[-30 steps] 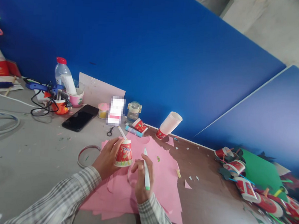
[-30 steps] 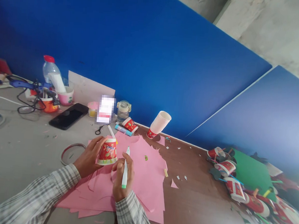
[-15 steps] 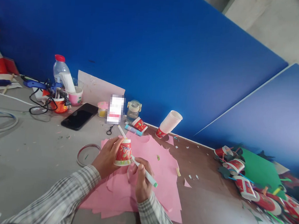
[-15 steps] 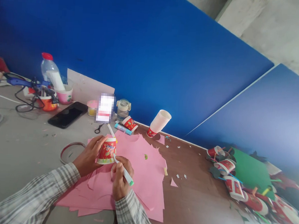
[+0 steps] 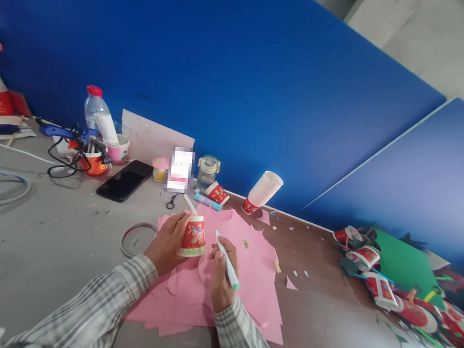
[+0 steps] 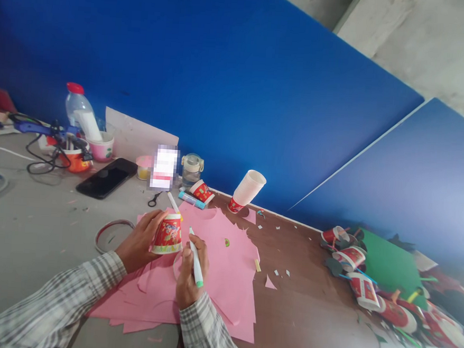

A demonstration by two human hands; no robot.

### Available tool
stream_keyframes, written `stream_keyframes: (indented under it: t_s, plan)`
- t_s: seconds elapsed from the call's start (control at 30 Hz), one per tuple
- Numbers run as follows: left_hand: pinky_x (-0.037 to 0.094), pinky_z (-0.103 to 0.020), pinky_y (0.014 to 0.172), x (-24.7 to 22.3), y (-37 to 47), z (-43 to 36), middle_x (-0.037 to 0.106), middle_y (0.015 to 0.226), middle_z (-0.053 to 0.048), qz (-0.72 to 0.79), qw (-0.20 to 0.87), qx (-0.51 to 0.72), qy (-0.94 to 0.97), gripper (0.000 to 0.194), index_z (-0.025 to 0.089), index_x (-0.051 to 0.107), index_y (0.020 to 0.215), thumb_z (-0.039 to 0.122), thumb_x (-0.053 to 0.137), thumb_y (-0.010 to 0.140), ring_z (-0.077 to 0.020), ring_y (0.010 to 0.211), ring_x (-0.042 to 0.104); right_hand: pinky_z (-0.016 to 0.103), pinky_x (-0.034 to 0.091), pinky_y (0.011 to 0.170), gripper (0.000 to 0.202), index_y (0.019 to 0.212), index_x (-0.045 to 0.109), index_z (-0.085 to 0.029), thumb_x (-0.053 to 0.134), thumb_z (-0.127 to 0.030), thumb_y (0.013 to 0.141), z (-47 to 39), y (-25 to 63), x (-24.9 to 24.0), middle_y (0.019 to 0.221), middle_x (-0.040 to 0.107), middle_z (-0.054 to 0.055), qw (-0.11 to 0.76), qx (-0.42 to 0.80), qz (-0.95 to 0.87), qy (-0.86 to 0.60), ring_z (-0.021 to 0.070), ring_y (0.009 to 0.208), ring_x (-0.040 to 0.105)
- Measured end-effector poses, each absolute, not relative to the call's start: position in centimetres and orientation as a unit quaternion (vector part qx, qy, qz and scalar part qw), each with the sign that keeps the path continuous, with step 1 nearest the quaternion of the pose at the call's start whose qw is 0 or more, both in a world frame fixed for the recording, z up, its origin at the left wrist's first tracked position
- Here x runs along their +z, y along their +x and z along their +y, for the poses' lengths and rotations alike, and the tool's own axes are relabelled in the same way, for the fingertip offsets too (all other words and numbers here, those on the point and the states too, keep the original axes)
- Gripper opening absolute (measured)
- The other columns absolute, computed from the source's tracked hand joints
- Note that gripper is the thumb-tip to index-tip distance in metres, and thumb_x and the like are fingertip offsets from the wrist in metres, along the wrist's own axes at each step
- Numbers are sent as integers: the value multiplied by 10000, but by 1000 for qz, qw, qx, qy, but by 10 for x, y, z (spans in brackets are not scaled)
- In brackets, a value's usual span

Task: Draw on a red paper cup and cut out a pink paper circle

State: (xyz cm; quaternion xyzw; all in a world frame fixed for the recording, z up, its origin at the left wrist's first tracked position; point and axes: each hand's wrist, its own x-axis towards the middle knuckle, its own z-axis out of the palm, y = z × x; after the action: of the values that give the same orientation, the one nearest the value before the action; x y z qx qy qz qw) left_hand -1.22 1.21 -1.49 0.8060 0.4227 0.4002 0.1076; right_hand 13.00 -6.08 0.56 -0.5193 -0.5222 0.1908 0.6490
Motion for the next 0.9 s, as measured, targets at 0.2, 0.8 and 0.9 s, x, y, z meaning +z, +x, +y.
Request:
stream_keyframes:
  t_s: [0.2,0.8,0.9]
  plan:
    - [392,-479,939,-14,-12,13,431,1193,-105,420,105,412,802,896,241,205,1274,500,672,554,-287,1112,406,282,467,513,262,962,589,-217,437,-373,817,-61,131,4,650,553,-11,648,212,-521,-514,178,569,554]
    - [388,-455,961,-16,-14,15,428,1219,-100,429,106,411,798,898,238,204,1273,499,672,552,-280,1148,386,342,484,610,294,1080,535,-215,429,-279,814,-60,128,2,631,581,-26,674,201,-497,-509,177,554,577]
    - [376,-461,971,-18,-15,16,414,1235,-114,432,101,409,798,919,223,189,1277,526,665,552,-286,1159,376,331,479,584,291,1087,514,-202,403,-227,819,-58,127,3,564,565,-46,683,197,-486,-508,162,494,558]
